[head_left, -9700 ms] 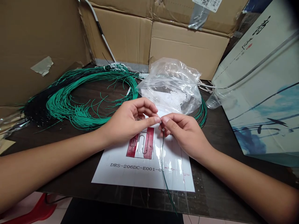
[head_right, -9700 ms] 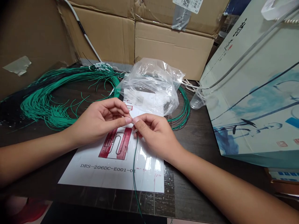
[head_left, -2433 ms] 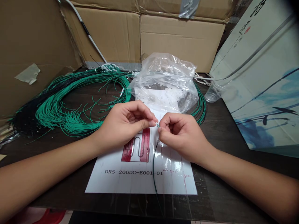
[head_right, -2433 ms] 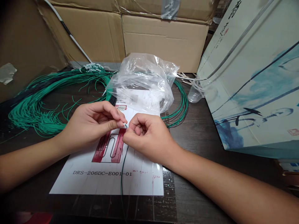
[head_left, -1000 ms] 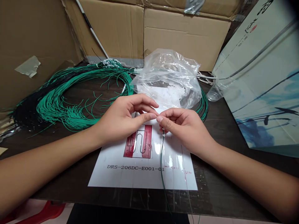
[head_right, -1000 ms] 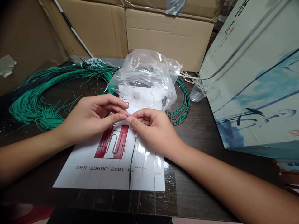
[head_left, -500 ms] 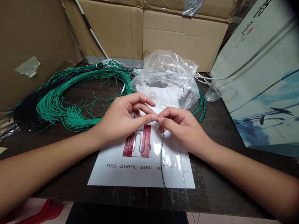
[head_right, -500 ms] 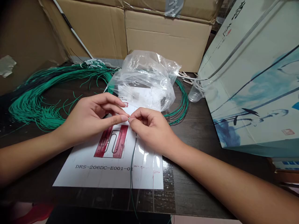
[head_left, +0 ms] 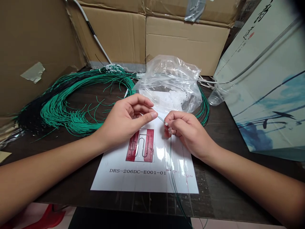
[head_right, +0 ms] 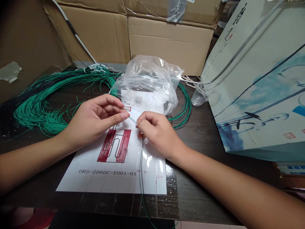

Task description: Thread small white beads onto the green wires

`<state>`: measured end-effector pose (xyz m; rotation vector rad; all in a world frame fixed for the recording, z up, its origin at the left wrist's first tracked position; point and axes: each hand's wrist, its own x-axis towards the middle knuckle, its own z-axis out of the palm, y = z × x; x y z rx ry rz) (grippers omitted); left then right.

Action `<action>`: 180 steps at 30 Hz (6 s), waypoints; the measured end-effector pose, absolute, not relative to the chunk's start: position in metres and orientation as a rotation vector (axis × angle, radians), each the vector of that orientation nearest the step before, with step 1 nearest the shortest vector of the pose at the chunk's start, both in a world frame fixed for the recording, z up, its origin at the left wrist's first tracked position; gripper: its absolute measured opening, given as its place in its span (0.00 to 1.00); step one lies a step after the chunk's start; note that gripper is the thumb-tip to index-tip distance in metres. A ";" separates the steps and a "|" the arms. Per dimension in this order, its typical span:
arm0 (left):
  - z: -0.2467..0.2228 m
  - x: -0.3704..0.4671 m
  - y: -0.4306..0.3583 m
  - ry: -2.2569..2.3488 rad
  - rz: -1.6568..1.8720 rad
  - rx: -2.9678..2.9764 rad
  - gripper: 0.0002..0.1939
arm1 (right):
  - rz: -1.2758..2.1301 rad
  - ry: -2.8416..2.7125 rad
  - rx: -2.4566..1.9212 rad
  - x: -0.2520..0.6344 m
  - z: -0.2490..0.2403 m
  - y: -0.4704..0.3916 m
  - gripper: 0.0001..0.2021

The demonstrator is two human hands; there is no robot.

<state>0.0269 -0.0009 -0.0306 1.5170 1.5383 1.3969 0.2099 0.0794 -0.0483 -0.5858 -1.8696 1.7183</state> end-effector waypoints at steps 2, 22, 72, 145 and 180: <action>-0.032 0.027 -0.001 1.537 1.385 1.497 0.12 | 1.725 -1.871 -0.592 0.208 -0.047 0.078 0.09; -0.033 0.028 -0.004 1.510 1.305 1.449 0.14 | 1.541 -1.854 -0.627 0.208 -0.048 0.073 0.11; -0.019 0.021 0.019 1.491 1.120 1.570 0.08 | 1.506 -1.578 -0.602 0.204 -0.047 0.076 0.09; -0.045 0.019 0.003 1.159 1.261 1.238 0.04 | 1.325 -1.723 -0.609 0.208 -0.046 0.061 0.05; -0.032 0.030 -0.005 1.401 1.345 1.714 0.07 | 1.017 -1.874 -0.553 0.209 -0.048 0.057 0.05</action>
